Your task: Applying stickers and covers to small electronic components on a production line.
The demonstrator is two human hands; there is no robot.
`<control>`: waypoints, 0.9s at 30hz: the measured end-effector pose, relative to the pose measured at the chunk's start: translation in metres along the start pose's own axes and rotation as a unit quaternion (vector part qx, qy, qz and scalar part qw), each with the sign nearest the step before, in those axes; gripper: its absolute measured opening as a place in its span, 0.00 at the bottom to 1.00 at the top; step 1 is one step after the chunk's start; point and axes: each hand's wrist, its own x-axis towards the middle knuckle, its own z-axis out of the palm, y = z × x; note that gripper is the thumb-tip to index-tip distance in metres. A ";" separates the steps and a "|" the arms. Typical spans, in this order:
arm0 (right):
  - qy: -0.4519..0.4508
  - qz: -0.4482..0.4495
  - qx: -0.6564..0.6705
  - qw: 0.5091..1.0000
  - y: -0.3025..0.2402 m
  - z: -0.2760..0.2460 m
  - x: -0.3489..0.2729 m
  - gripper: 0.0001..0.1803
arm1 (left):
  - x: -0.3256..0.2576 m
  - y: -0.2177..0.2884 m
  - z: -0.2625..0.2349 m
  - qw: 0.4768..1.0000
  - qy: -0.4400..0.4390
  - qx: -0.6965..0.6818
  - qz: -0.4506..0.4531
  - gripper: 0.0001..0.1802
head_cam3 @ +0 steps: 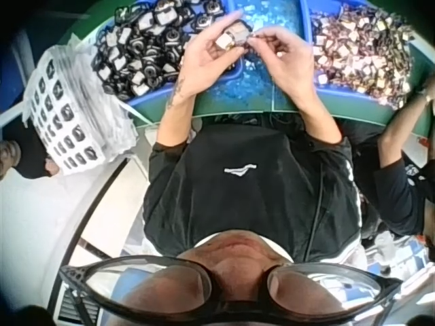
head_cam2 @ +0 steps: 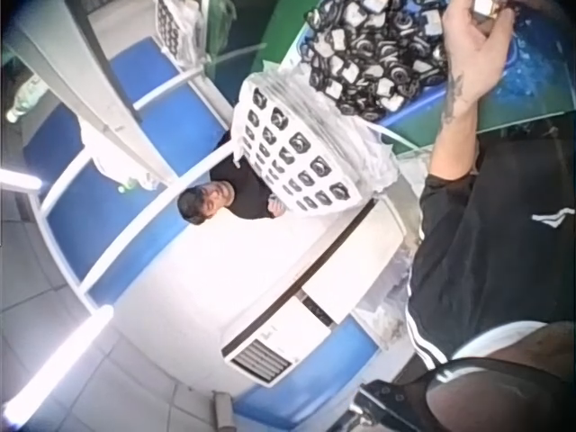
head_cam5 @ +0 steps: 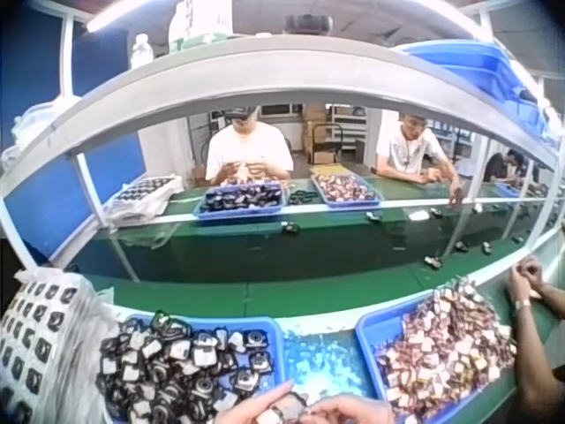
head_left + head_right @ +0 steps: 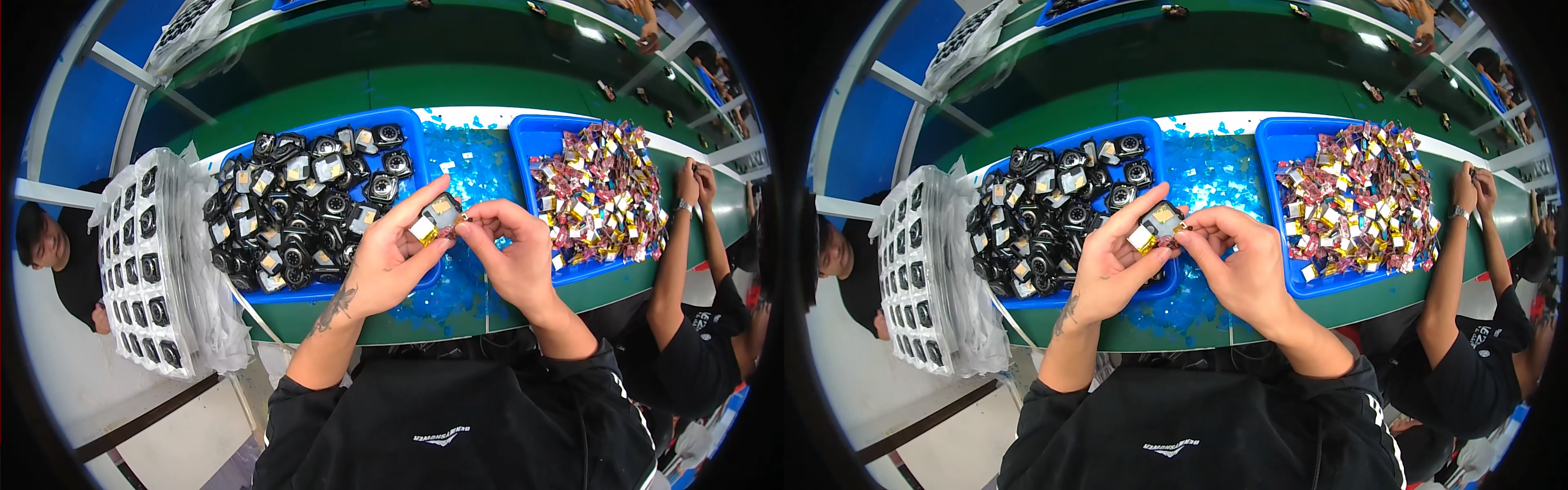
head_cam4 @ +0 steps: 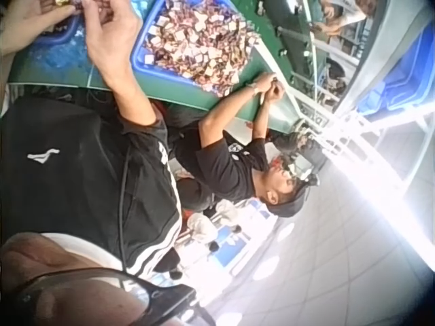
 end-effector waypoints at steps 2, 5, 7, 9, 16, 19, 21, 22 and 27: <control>0.005 -0.002 -0.002 1.000 0.000 0.001 0.000 0.07 | 0.000 -0.003 0.001 1.000 0.009 0.009 0.001 0.34; 0.031 -0.028 -0.033 0.999 -0.001 0.004 0.001 0.06 | 0.001 0.000 0.004 0.999 0.023 0.024 0.011 0.32; 0.026 -0.080 -0.106 0.991 -0.004 0.005 0.003 0.07 | 0.002 0.000 0.004 0.999 0.030 0.030 0.019 0.31; 0.030 -0.070 -0.103 0.992 -0.006 0.009 0.003 0.07 | 0.003 0.000 0.005 0.999 0.046 0.021 0.005 0.27; 0.038 -0.076 -0.172 0.981 -0.001 -0.010 -0.002 0.06 | 0.002 -0.005 0.004 0.997 0.079 -0.026 -0.010 0.25; -0.018 -0.155 -0.269 0.950 0.011 -0.032 0.005 0.04 | 0.004 -0.001 0.005 0.996 0.069 -0.053 -0.016 0.25; -0.010 -0.093 -0.226 0.970 0.002 -0.026 0.004 0.04 | 0.004 0.000 0.008 0.995 0.073 -0.062 -0.022 0.25; -0.002 -0.032 -0.181 0.983 -0.003 -0.022 0.004 0.04 | 0.003 0.000 0.010 0.994 0.079 -0.070 -0.026 0.25; -0.006 -0.072 -0.158 0.985 0.001 -0.022 0.004 0.07 | 0.004 0.001 0.011 0.994 0.072 -0.075 -0.028 0.26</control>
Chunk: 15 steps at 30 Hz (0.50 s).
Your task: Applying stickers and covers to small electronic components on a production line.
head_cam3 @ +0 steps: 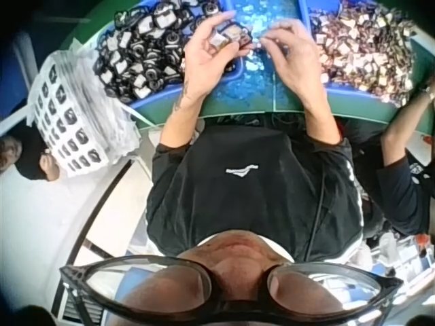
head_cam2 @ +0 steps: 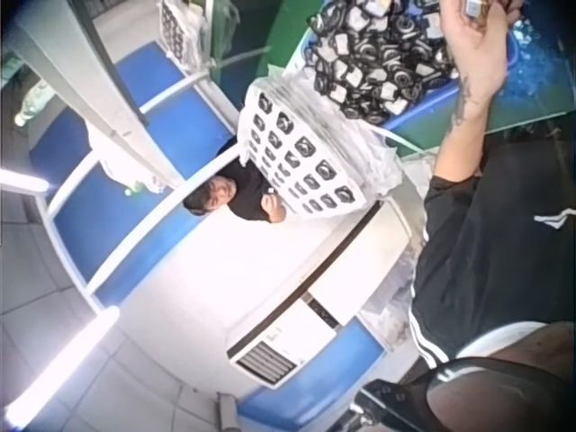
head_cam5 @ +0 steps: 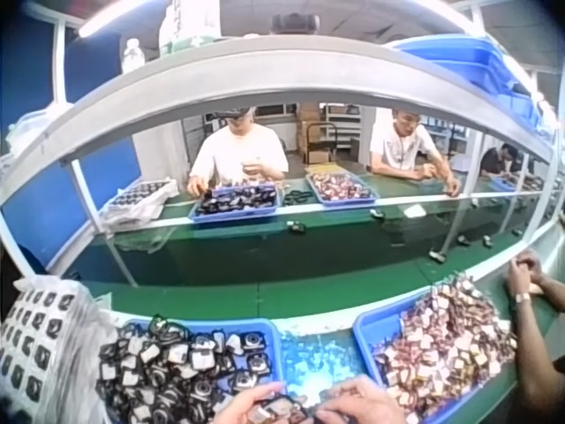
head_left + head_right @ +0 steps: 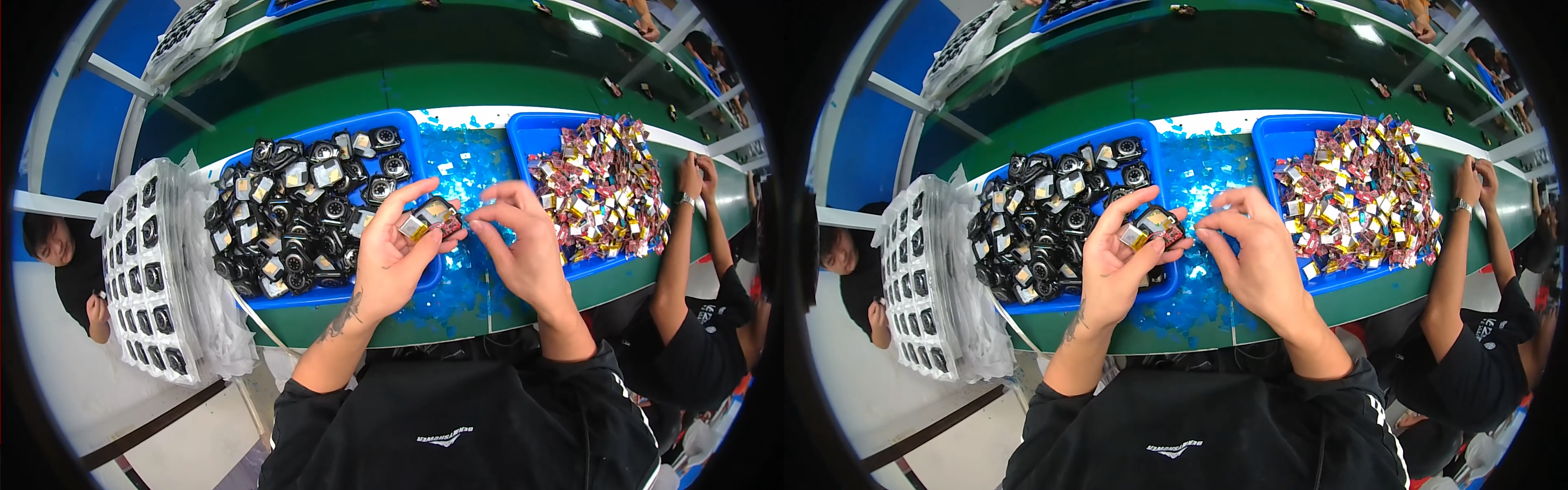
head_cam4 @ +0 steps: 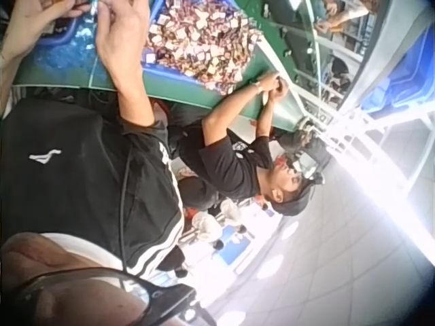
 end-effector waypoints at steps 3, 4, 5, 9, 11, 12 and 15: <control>-0.042 0.012 -0.061 0.997 0.002 -0.001 -0.001 0.07 | 0.000 0.001 -0.001 1.000 -0.001 -0.006 -0.010 0.27; -0.029 0.001 -0.065 0.997 -0.002 -0.001 0.000 0.08 | -0.001 0.000 -0.001 1.000 0.000 -0.016 -0.017 0.27; -0.015 -0.009 -0.069 0.997 -0.005 -0.001 0.001 0.09 | -0.001 0.000 -0.001 1.000 -0.001 -0.015 -0.016 0.27; -0.012 -0.004 -0.038 0.999 0.001 -0.003 0.000 0.12 | -0.001 -0.001 -0.001 1.000 0.006 -0.009 0.002 0.28; 0.038 0.000 0.019 0.999 -0.007 -0.001 0.003 0.16 | -0.001 -0.002 -0.001 1.000 0.001 -0.007 0.000 0.28; 0.038 0.000 0.019 0.999 -0.008 0.001 0.002 0.16 | -0.001 -0.003 -0.001 1.000 0.003 0.001 -0.001 0.29; -0.027 0.051 0.142 0.988 -0.013 0.007 0.002 0.16 | 0.000 -0.006 -0.001 1.000 0.006 0.006 0.005 0.29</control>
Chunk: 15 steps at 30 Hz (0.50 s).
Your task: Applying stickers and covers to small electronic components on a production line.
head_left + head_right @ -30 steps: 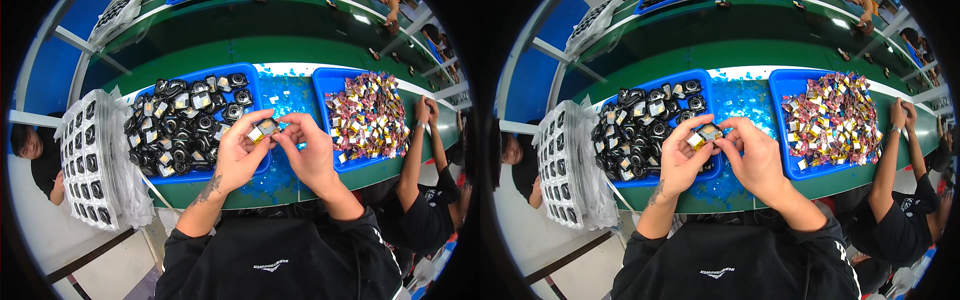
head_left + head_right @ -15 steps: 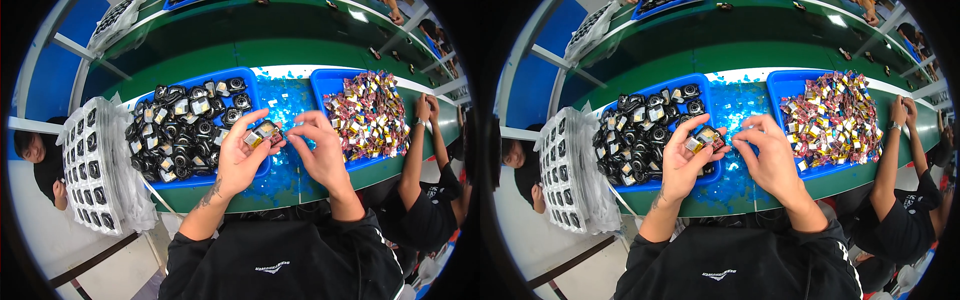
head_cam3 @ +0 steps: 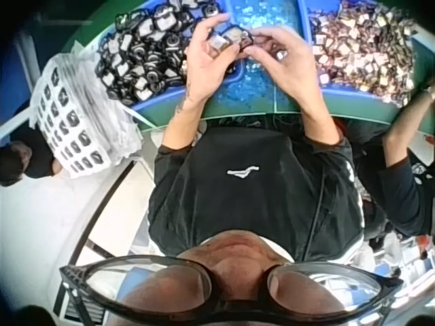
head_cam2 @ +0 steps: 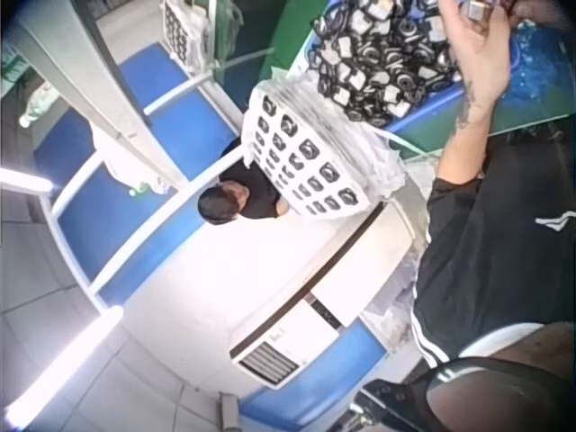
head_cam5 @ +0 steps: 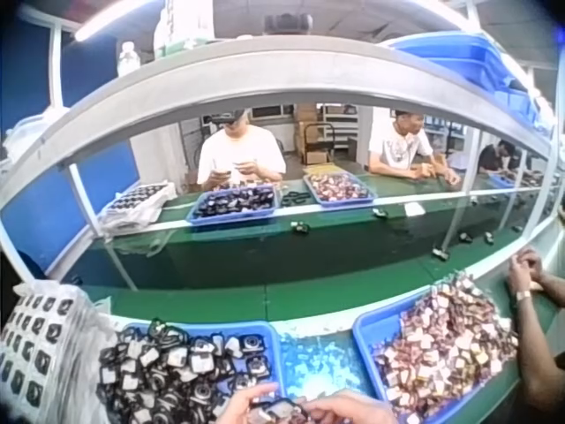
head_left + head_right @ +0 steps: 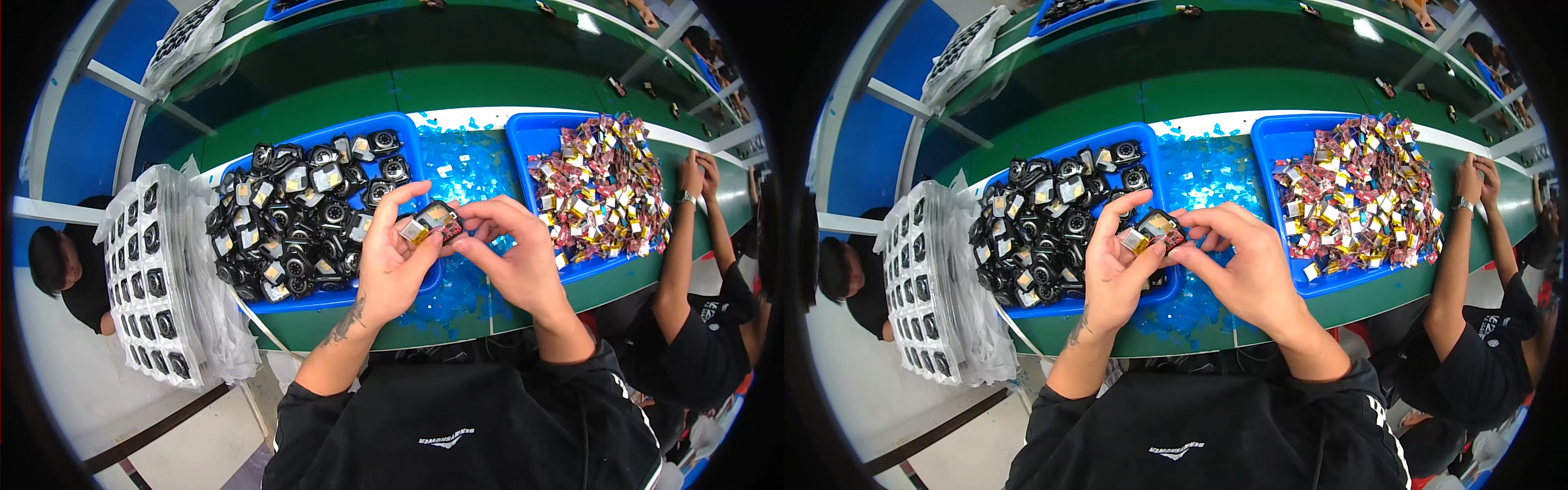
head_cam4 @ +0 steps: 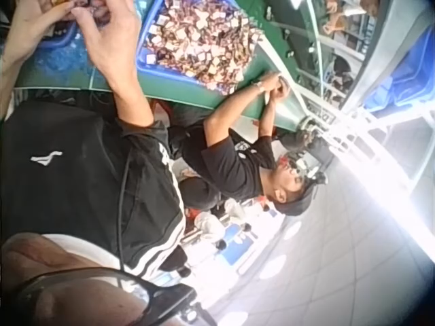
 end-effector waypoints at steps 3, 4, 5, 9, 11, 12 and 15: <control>-0.005 0.011 -0.036 0.999 0.003 0.000 0.001 0.14 | -0.001 -0.001 0.005 1.000 0.003 0.015 0.011 0.29; -0.006 0.011 -0.037 0.999 0.005 0.000 0.001 0.14 | -0.002 -0.001 0.007 0.999 0.004 0.032 0.016 0.29; -0.008 0.049 0.006 0.999 0.005 0.002 0.002 0.13 | -0.002 -0.002 0.008 0.999 0.005 0.030 0.017 0.29; -0.008 0.090 0.084 0.992 0.009 0.008 0.002 0.09 | -0.004 -0.006 0.007 0.998 0.017 0.045 0.043 0.27; -0.007 0.089 0.080 0.993 0.010 0.012 0.002 0.09 | -0.004 -0.006 0.006 0.998 0.022 0.034 0.049 0.26; -0.004 0.088 0.080 0.993 0.010 0.013 0.002 0.09 | -0.004 -0.006 0.006 0.999 0.018 0.021 0.043 0.25; -0.029 0.138 0.149 0.979 0.010 0.016 0.006 0.10 | -0.005 -0.004 0.004 0.999 0.021 -0.008 0.046 0.24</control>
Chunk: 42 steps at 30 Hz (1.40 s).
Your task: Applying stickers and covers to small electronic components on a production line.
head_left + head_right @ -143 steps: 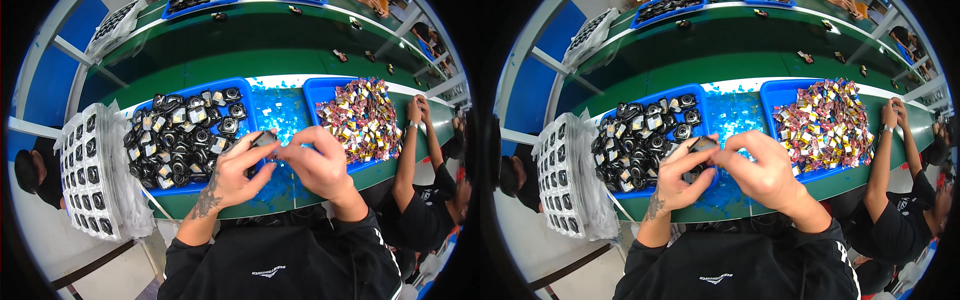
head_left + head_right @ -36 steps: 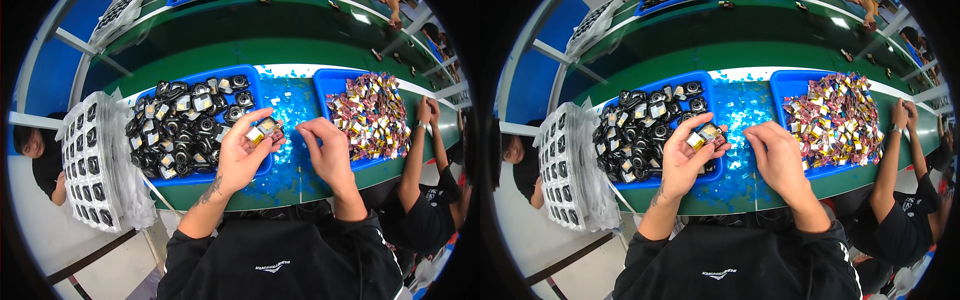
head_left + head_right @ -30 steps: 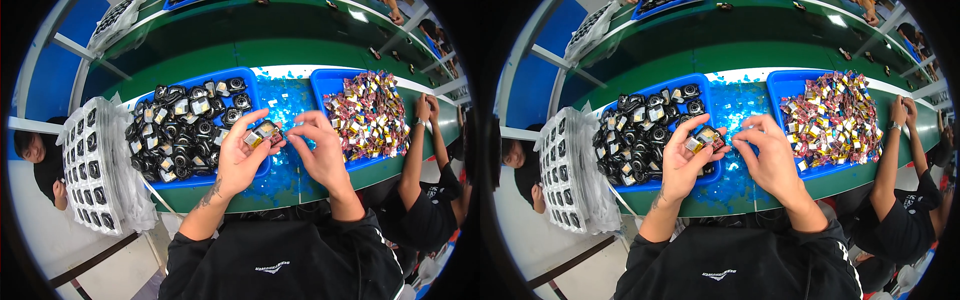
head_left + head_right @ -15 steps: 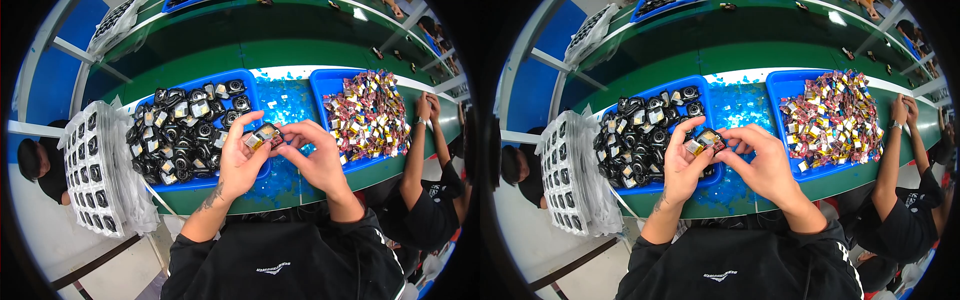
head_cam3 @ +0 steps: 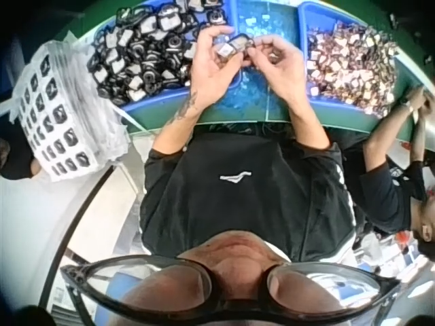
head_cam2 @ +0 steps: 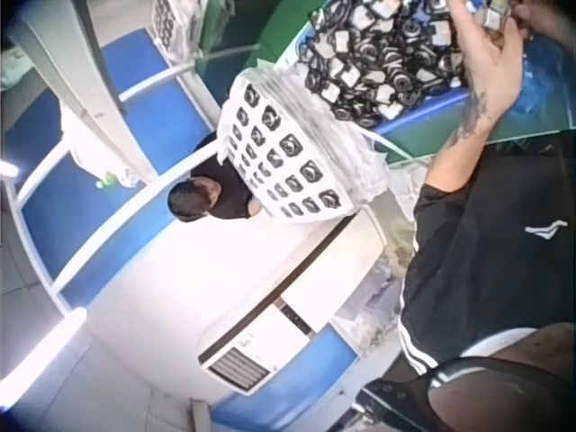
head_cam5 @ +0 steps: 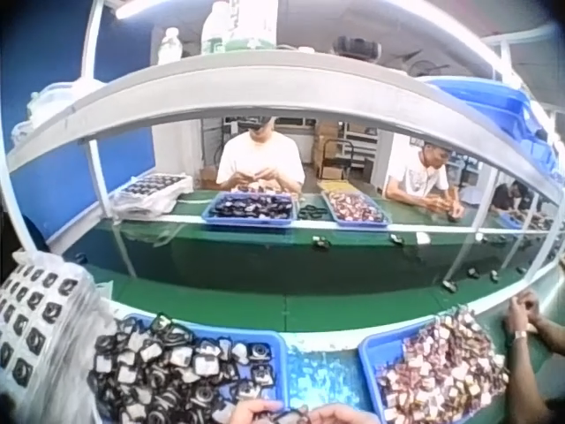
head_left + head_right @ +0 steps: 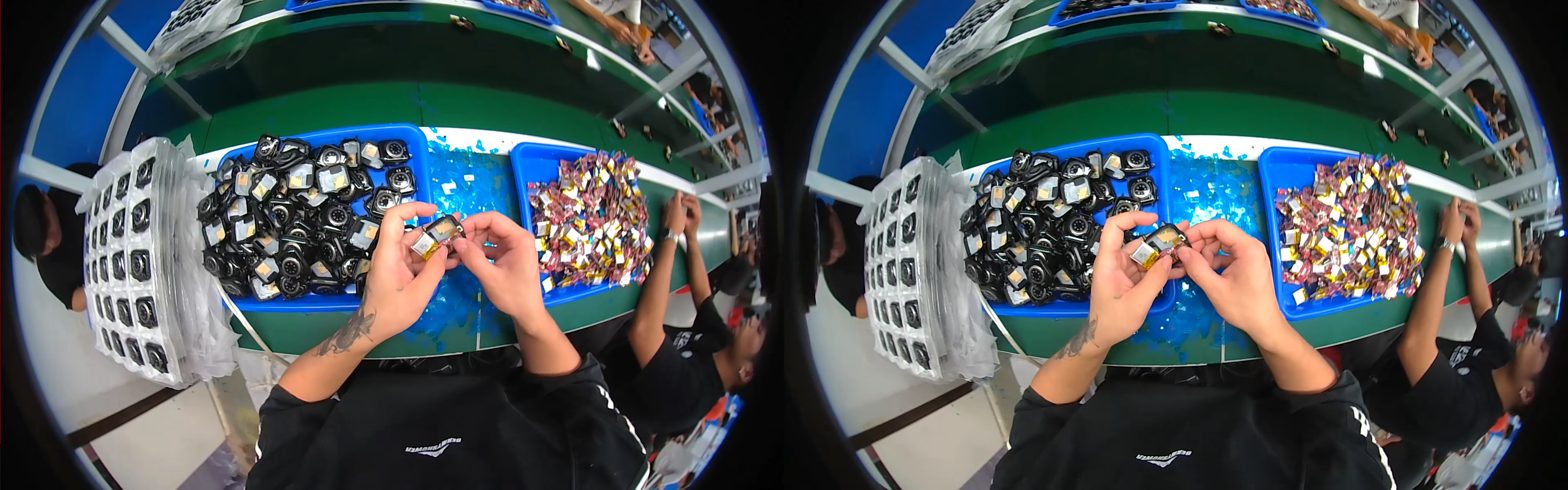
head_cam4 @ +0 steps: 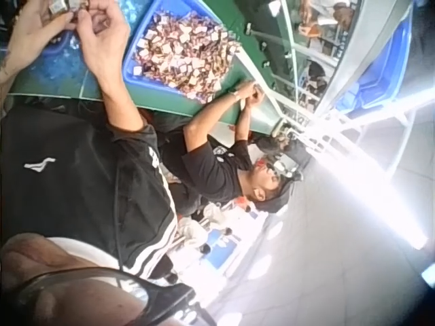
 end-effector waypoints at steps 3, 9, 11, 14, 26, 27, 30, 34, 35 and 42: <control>-0.026 0.012 0.034 0.999 0.001 0.003 0.004 0.09 | 0.000 0.001 -0.004 1.000 0.009 -0.025 0.008 0.24; -0.032 0.013 0.050 0.998 -0.011 0.005 0.010 0.05 | -0.002 0.015 -0.009 1.000 0.007 0.023 0.001 0.32; -0.051 -0.011 0.012 0.999 -0.007 -0.013 0.032 0.05 | -0.009 0.032 -0.010 0.987 0.010 0.156 0.022 0.39; -0.082 -0.021 -0.143 0.986 -0.018 -0.034 0.098 0.06 | -0.032 0.078 -0.020 0.933 0.029 0.303 0.192 0.20; 0.023 0.103 -0.328 0.939 0.012 -0.093 0.244 0.06 | -0.113 0.227 0.029 0.840 -0.084 0.346 0.410 0.15; 0.025 0.096 -0.312 0.945 0.012 -0.092 0.245 0.07 | -0.110 0.234 0.020 0.827 -0.139 0.346 0.420 0.15; -0.009 0.069 -0.294 0.953 0.014 -0.075 0.253 0.08 | -0.086 0.203 0.018 0.681 -0.001 0.293 0.671 0.12; 0.074 0.077 -0.280 0.954 0.017 -0.107 0.236 0.06 | -0.029 0.169 -0.015 0.747 0.125 0.471 0.453 0.14; 0.087 0.059 -0.288 0.952 0.013 -0.110 0.235 0.05 | -0.014 0.162 -0.032 0.754 0.131 0.525 0.372 0.14; 0.116 -0.205 -0.423 0.875 -0.039 -0.131 0.162 0.14 | 0.043 0.068 -0.112 0.554 0.037 0.815 0.165 0.23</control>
